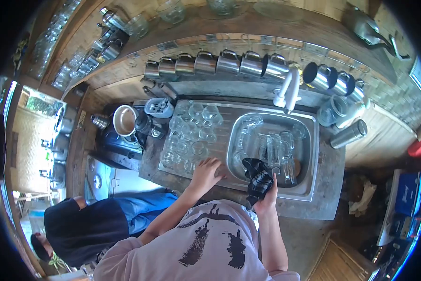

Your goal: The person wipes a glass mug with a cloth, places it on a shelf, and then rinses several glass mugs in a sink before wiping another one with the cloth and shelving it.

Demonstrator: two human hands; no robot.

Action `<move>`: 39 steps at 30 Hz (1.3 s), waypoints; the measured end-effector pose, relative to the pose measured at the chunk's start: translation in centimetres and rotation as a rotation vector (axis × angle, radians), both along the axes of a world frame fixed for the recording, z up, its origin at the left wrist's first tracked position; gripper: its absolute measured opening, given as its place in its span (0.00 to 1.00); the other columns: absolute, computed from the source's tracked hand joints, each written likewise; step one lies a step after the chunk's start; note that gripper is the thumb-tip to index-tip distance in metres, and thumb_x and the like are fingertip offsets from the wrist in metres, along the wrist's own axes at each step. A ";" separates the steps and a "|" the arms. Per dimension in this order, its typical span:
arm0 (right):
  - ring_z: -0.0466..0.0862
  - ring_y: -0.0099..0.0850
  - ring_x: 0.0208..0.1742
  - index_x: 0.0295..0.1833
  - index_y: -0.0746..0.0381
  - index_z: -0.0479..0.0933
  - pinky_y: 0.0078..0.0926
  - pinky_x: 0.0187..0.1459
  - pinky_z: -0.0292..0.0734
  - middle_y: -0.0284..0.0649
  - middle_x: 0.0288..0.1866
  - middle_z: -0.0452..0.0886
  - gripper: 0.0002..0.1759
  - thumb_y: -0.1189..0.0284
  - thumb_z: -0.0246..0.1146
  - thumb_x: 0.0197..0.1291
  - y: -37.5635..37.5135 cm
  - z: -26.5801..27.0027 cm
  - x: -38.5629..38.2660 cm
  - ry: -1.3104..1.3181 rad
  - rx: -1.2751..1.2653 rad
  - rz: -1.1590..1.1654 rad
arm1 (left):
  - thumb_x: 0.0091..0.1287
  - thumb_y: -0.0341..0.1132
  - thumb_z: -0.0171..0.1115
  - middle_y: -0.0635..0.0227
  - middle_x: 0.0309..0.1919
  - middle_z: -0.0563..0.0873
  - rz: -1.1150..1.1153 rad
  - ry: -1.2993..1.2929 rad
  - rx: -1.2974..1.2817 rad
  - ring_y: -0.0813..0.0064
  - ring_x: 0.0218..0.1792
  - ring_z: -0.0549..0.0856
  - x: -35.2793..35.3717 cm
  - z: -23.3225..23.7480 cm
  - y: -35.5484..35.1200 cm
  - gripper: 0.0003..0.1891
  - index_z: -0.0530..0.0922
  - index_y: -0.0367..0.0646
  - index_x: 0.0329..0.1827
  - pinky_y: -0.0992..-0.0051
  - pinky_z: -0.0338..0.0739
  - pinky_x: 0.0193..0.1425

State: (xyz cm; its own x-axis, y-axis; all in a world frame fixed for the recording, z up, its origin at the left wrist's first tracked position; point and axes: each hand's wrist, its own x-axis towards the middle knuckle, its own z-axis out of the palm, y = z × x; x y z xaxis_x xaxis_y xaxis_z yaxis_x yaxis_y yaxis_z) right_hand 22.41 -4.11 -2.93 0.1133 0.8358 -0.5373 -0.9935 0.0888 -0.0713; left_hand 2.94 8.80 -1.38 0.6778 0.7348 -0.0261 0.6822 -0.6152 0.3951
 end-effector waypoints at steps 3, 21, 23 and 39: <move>0.79 0.28 0.30 0.58 0.58 0.77 0.27 0.31 0.76 0.34 0.37 0.82 0.28 0.47 0.46 0.75 1.0 -0.8 -1.2 -0.042 -0.030 0.016 | 0.59 0.39 0.72 0.65 0.55 0.82 -0.023 0.013 0.015 0.61 0.59 0.80 -2.3 -0.7 -0.9 0.17 0.82 0.45 0.50 0.62 0.72 0.63; 0.84 0.42 0.52 0.69 0.60 0.73 0.46 0.57 0.80 0.42 0.58 0.83 0.34 0.45 0.46 0.73 -4.9 -1.7 1.1 -0.140 0.010 -0.216 | 0.64 0.42 0.68 0.64 0.60 0.79 -0.114 0.042 0.305 0.64 0.64 0.75 4.4 -5.1 0.5 0.19 0.80 0.45 0.55 0.52 0.62 0.72; 0.84 0.43 0.53 0.68 0.60 0.73 0.47 0.57 0.80 0.43 0.58 0.83 0.35 0.44 0.45 0.72 -5.0 -1.9 0.8 -0.088 0.013 -0.211 | 0.65 0.43 0.68 0.65 0.58 0.79 -0.134 0.001 0.329 0.65 0.62 0.76 6.5 -5.2 1.6 0.19 0.80 0.44 0.55 0.58 0.65 0.71; 0.81 0.43 0.62 0.67 0.58 0.75 0.46 0.67 0.74 0.43 0.63 0.82 0.34 0.43 0.46 0.73 -7.6 -3.3 3.2 -0.018 -0.176 -0.399 | 0.72 0.37 0.51 0.66 0.73 0.71 -0.906 0.276 0.732 0.66 0.78 0.63 20.8 -12.1 4.3 0.25 0.70 0.54 0.73 0.54 0.48 0.84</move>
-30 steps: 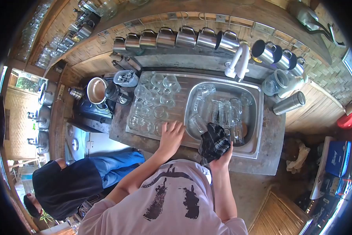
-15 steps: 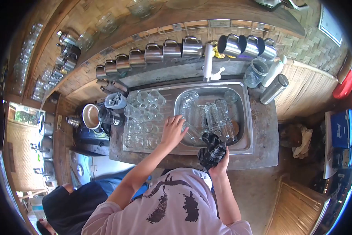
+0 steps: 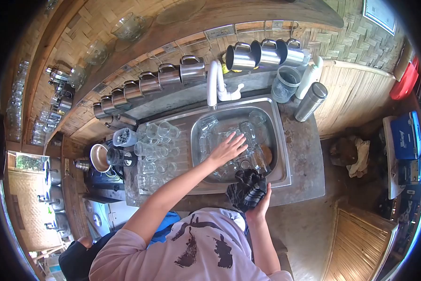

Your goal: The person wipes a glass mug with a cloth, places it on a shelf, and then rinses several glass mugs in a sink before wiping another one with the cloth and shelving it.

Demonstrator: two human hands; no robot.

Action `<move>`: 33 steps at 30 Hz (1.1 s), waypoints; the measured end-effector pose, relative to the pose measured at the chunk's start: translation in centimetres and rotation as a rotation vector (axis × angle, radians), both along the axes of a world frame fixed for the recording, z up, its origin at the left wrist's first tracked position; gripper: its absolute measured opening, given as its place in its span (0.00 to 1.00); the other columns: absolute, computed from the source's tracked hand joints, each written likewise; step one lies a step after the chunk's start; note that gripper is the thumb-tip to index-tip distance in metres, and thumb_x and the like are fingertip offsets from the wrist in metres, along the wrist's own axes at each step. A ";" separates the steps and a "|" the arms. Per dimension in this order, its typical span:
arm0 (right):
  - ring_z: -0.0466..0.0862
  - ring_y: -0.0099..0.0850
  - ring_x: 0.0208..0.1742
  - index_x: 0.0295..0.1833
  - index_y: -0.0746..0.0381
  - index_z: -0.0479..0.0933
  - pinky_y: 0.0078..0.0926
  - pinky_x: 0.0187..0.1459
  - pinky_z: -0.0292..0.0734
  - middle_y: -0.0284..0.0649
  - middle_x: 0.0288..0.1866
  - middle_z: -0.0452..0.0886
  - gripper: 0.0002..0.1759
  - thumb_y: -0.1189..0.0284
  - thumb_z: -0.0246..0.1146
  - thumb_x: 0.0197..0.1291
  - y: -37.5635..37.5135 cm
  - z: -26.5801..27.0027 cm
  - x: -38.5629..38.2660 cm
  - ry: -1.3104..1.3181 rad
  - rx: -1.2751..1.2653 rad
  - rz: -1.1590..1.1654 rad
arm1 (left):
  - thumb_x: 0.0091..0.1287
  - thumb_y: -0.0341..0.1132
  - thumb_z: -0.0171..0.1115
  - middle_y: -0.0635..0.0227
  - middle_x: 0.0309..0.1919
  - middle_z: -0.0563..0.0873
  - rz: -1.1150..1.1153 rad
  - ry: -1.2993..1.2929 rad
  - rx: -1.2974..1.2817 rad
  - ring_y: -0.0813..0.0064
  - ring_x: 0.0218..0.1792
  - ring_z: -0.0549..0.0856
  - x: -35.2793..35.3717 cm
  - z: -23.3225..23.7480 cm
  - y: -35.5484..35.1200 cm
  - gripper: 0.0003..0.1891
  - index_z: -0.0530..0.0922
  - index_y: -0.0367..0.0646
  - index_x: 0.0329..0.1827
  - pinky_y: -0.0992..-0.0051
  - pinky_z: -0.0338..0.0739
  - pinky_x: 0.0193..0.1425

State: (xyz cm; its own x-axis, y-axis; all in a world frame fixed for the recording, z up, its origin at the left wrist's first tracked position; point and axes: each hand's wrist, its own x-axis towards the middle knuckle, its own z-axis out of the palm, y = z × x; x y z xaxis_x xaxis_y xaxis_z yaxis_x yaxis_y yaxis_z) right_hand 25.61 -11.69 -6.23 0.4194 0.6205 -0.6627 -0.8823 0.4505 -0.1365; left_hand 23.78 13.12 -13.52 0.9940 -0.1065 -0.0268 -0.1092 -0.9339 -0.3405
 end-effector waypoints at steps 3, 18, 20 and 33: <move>0.81 0.43 0.62 0.67 0.58 0.76 0.45 0.66 0.74 0.43 0.62 0.82 0.33 0.44 0.46 0.74 0.1 -0.1 0.5 -0.003 -0.001 0.004 | 0.72 0.36 0.52 0.66 0.73 0.71 -0.022 -0.048 -0.087 0.66 0.77 0.64 0.0 -1.2 0.9 0.25 0.69 0.55 0.73 0.54 0.50 0.84; 0.82 0.43 0.59 0.67 0.58 0.75 0.44 0.64 0.77 0.44 0.61 0.82 0.32 0.46 0.46 0.74 0.9 -1.5 1.5 -0.033 0.024 0.077 | 0.55 0.44 0.74 0.71 0.69 0.73 0.236 -0.042 -0.434 0.70 0.73 0.71 -1.7 -0.5 0.6 0.39 0.69 0.64 0.73 0.48 0.50 0.83; 0.83 0.42 0.59 0.68 0.58 0.74 0.44 0.63 0.77 0.44 0.61 0.82 0.33 0.46 0.46 0.74 0.9 -1.8 1.5 -0.050 0.024 0.079 | 0.52 0.46 0.77 0.71 0.68 0.74 0.326 -0.080 -0.534 0.71 0.71 0.72 -1.7 -0.1 0.2 0.42 0.69 0.62 0.73 0.49 0.51 0.83; 0.77 0.43 0.67 0.74 0.56 0.68 0.47 0.70 0.71 0.41 0.70 0.76 0.35 0.44 0.44 0.74 1.5 5.4 0.3 -0.265 0.166 -0.056 | 0.63 0.62 0.68 0.66 0.48 0.86 1.194 0.011 -3.000 0.69 0.51 0.85 -5.6 3.2 -1.4 0.33 0.78 0.44 0.59 0.57 0.77 0.57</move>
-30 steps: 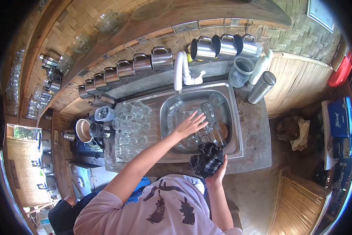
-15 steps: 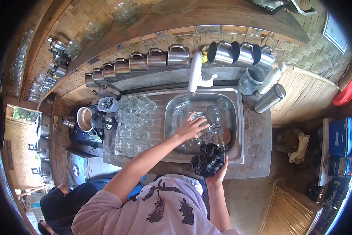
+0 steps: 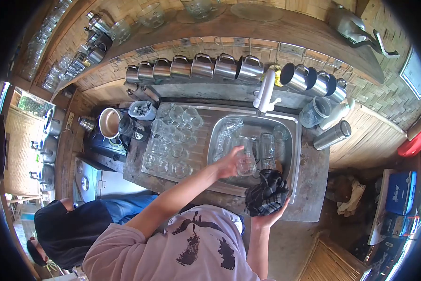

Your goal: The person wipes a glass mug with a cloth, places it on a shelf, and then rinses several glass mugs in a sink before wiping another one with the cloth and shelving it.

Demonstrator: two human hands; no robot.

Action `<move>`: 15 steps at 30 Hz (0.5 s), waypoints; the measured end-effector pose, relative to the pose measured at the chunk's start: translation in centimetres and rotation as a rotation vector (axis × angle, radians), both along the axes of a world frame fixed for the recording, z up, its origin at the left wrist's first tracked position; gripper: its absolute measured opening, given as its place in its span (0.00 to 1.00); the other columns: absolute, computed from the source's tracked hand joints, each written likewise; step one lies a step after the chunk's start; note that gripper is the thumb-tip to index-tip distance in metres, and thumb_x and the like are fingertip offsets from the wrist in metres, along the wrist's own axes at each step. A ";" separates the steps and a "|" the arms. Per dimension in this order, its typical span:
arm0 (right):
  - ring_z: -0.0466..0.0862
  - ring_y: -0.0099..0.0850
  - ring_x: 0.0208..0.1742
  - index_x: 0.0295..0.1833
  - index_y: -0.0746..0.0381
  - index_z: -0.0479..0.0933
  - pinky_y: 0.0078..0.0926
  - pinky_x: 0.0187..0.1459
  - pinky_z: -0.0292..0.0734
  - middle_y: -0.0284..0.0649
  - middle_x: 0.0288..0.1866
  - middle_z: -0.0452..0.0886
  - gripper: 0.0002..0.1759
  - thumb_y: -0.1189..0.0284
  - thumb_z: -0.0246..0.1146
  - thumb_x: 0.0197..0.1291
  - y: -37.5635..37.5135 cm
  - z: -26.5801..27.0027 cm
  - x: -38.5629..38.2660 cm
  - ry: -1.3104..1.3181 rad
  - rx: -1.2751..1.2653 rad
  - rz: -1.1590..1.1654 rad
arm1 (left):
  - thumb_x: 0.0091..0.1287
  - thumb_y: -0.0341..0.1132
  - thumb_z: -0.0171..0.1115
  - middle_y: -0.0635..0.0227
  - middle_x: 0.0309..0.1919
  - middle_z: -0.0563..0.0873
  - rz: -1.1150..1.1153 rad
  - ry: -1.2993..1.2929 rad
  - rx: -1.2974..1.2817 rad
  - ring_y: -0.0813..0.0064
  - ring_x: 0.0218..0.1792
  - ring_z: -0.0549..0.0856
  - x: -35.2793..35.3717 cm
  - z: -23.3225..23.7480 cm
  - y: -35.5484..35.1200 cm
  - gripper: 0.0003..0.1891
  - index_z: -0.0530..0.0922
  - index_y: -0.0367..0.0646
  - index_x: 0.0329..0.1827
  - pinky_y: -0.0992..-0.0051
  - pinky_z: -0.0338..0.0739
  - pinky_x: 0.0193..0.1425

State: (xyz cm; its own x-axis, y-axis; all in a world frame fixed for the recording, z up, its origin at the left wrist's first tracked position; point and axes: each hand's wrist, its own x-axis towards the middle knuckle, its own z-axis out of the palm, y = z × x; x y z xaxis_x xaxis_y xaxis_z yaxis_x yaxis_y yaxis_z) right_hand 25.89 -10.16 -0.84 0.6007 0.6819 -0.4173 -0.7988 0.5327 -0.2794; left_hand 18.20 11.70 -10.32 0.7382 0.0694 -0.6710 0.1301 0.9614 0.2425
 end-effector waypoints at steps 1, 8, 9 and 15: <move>0.80 0.39 0.64 0.73 0.56 0.69 0.43 0.65 0.76 0.40 0.68 0.78 0.34 0.45 0.44 0.74 0.2 0.2 0.0 0.029 -0.032 -0.074 | 0.63 0.68 0.62 0.66 0.48 0.86 0.041 -0.128 -0.143 0.69 0.48 0.84 -0.9 -0.2 -0.5 0.35 0.78 0.46 0.58 0.54 0.76 0.56; 0.83 0.35 0.56 0.71 0.55 0.71 0.37 0.53 0.82 0.37 0.63 0.80 0.33 0.43 0.44 0.74 -0.5 -0.2 -0.3 -0.096 0.064 -0.035 | 0.64 0.69 0.58 0.67 0.49 0.87 0.256 -0.296 -0.412 0.66 0.44 0.85 -3.1 2.1 -2.9 0.33 0.80 0.49 0.56 0.52 0.74 0.58; 0.84 0.36 0.54 0.70 0.55 0.71 0.38 0.52 0.81 0.38 0.62 0.81 0.34 0.42 0.44 0.73 -0.2 0.5 -0.7 -0.076 0.038 -0.037 | 0.64 0.70 0.57 0.67 0.49 0.87 0.258 -0.321 -0.387 0.66 0.44 0.85 -3.4 2.4 -2.8 0.34 0.80 0.48 0.56 0.52 0.73 0.59; 0.79 0.41 0.64 0.72 0.55 0.69 0.44 0.67 0.73 0.40 0.65 0.78 0.35 0.43 0.44 0.73 1.8 2.9 -3.3 -0.091 -0.061 -0.066 | 0.65 0.73 0.52 0.67 0.48 0.88 0.150 -0.373 -0.205 0.66 0.46 0.86 -5.8 5.4 -2.3 0.37 0.80 0.48 0.57 0.52 0.75 0.57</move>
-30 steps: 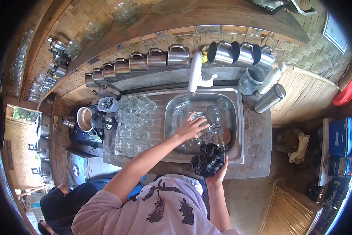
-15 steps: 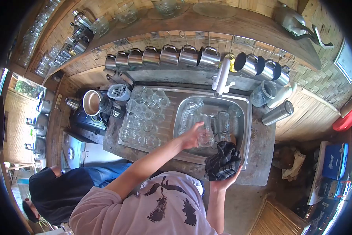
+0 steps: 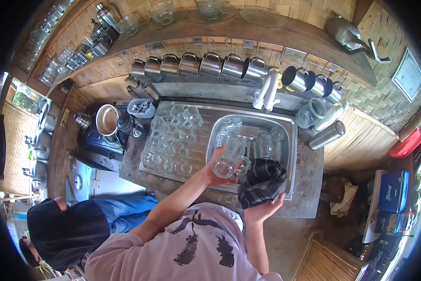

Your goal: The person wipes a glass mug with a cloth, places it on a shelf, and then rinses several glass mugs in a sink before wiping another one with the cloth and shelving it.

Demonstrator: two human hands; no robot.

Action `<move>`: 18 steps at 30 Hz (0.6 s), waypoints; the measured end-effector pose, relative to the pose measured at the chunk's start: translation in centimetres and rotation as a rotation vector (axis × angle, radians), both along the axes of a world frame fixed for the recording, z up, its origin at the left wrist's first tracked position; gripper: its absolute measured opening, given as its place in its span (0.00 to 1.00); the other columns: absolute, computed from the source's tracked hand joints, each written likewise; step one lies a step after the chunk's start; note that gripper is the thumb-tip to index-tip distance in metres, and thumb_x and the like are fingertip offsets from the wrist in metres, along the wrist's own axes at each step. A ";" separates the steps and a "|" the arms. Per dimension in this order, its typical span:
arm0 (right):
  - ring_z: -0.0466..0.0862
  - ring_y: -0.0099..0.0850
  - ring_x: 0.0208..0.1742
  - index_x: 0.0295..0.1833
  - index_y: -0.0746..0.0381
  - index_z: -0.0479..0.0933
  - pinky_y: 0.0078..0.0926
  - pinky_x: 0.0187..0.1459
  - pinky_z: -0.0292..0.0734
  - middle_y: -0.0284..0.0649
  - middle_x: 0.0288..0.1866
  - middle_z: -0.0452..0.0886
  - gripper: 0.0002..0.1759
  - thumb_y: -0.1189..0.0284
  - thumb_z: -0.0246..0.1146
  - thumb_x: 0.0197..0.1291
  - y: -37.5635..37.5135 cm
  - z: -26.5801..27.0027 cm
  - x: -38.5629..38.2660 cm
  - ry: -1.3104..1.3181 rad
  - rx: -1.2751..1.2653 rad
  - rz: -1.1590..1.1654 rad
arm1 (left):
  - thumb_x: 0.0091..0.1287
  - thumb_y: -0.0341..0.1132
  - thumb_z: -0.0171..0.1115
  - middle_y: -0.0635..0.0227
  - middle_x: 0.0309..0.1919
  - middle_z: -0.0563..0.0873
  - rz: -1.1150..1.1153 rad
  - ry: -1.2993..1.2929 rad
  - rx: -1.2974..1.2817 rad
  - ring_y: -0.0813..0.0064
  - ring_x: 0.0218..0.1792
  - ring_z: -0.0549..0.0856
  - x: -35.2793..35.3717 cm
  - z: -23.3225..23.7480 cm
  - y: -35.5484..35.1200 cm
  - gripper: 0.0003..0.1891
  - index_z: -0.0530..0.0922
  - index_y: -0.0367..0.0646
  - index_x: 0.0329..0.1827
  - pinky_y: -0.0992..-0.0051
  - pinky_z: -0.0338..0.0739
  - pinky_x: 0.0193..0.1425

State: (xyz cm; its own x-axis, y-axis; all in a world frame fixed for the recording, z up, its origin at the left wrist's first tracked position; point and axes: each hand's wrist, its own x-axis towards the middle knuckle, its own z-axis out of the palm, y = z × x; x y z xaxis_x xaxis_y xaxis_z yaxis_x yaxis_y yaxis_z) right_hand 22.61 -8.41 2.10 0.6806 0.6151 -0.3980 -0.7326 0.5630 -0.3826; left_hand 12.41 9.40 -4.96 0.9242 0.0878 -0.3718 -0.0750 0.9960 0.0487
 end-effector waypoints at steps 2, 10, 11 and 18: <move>0.76 0.45 0.66 0.73 0.58 0.68 0.45 0.68 0.70 0.46 0.69 0.73 0.31 0.51 0.50 0.73 0.6 -3.8 -1.1 -0.286 -0.179 0.063 | 0.64 0.74 0.53 0.67 0.48 0.88 -0.085 0.031 0.069 0.69 0.48 0.85 -1.1 -0.6 0.2 0.37 0.81 0.50 0.56 0.54 0.77 0.56; 0.73 0.52 0.62 0.56 0.66 0.69 0.57 0.68 0.62 0.52 0.57 0.72 0.34 0.60 0.75 0.50 2.6 -5.2 -0.9 -2.019 -0.448 0.259 | 0.66 0.70 0.52 0.61 0.49 0.89 0.021 0.134 0.020 0.63 0.50 0.87 -4.1 2.9 -0.7 0.37 0.82 0.44 0.58 0.58 0.80 0.60; 0.73 0.51 0.61 0.55 0.65 0.69 0.58 0.68 0.62 0.51 0.56 0.73 0.33 0.62 0.75 0.49 2.5 -5.7 -0.6 -2.101 -0.425 0.276 | 0.67 0.69 0.52 0.61 0.49 0.89 0.009 0.132 0.032 0.64 0.50 0.87 -4.7 2.6 -0.6 0.37 0.82 0.44 0.59 0.58 0.80 0.59; 0.76 0.44 0.55 0.46 0.63 0.71 0.53 0.65 0.68 0.42 0.44 0.74 0.28 0.72 0.74 0.37 1.7 -5.7 -0.2 -2.238 -0.214 0.255 | 0.72 0.61 0.54 0.64 0.51 0.88 -0.054 0.194 0.201 0.69 0.46 0.88 -6.8 1.8 -0.5 0.29 0.80 0.46 0.61 0.65 0.84 0.47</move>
